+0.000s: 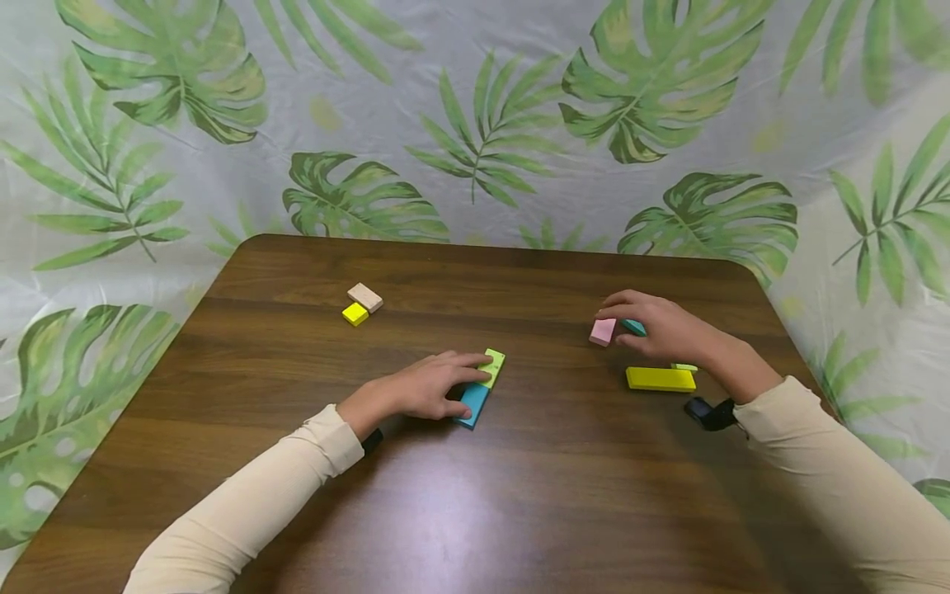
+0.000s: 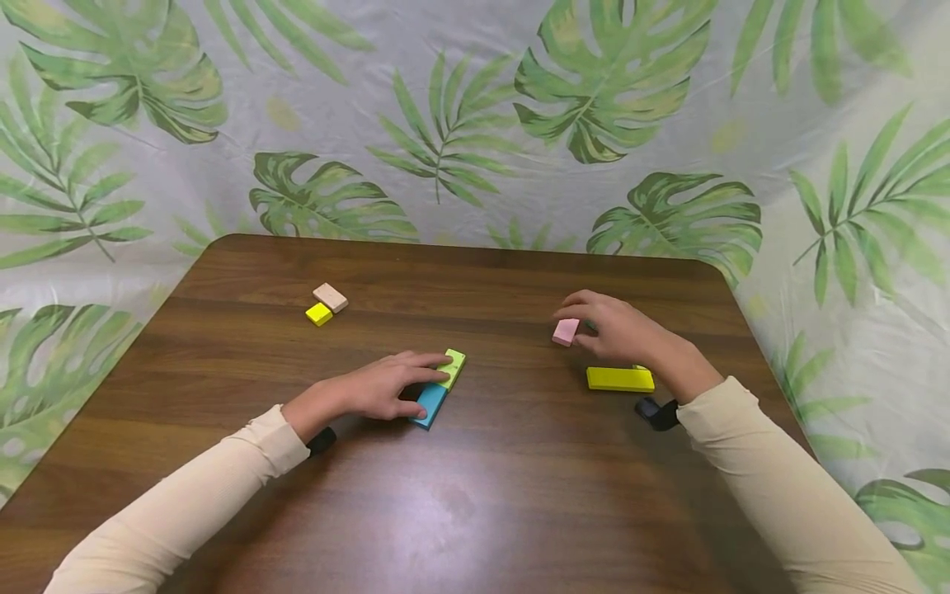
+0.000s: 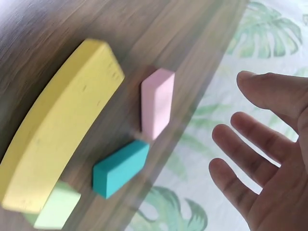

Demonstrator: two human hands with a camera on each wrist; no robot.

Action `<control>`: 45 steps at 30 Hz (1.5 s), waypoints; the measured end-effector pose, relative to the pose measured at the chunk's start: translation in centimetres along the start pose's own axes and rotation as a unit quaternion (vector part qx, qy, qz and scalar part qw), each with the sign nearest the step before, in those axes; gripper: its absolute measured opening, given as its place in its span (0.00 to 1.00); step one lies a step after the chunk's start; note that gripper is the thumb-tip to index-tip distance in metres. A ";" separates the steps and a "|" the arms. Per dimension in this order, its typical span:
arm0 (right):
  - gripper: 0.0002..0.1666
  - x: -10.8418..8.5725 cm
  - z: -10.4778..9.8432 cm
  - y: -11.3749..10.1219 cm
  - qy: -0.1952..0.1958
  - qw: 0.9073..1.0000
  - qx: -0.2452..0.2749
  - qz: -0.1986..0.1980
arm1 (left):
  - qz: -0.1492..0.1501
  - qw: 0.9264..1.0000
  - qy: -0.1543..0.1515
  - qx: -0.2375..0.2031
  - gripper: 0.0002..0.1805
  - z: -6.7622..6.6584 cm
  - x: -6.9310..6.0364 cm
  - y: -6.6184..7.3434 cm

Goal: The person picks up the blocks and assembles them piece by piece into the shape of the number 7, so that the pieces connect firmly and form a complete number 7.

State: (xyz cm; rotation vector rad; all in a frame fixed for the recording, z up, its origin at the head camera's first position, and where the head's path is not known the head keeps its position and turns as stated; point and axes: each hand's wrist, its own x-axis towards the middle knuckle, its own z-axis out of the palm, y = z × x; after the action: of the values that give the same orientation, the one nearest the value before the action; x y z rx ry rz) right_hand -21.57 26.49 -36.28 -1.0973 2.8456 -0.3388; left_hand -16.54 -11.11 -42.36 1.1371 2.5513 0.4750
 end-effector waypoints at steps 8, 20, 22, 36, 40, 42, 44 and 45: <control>0.26 -1.5 -0.5 1.6 -0.002 1.000 -0.020 0.015 | -0.003 1.000 -0.003 -0.001 0.33 0.2 -0.1 0.0; 0.25 -2.4 -0.4 3.3 -0.003 0.999 -0.015 0.036 | -0.011 1.000 -0.003 -0.002 0.33 0.2 -0.3 0.0; 0.25 -2.2 -0.3 3.6 -0.005 0.999 -0.014 0.039 | -0.010 1.000 -0.003 -0.004 0.33 0.2 -0.3 0.0; 0.24 -1.2 0.6 4.9 -0.033 0.997 -0.016 0.073 | -0.013 1.000 -0.001 -0.003 0.33 0.3 -0.2 0.0; 0.24 -0.9 1.0 5.6 -0.034 0.996 -0.016 0.078 | -0.016 1.000 -0.001 0.000 0.33 0.2 -0.2 0.0; 0.25 -0.8 1.4 6.0 -0.038 0.995 -0.013 0.086 | -0.016 1.000 -0.001 -0.001 0.33 0.2 -0.2 0.0; 0.25 -0.6 1.7 6.5 -0.043 0.994 -0.009 0.096 | -0.016 1.000 -0.003 -0.002 0.33 0.2 -0.2 0.0; 0.25 -0.6 1.9 6.7 -0.045 0.994 -0.008 0.102 | -0.016 1.000 -0.005 -0.003 0.33 0.2 -0.2 0.0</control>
State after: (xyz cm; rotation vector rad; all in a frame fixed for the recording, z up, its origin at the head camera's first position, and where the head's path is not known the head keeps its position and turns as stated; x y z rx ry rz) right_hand -25.21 31.35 -39.70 -0.7931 2.8501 -0.2457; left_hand -16.34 -11.22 -42.52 1.0934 2.5542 0.4673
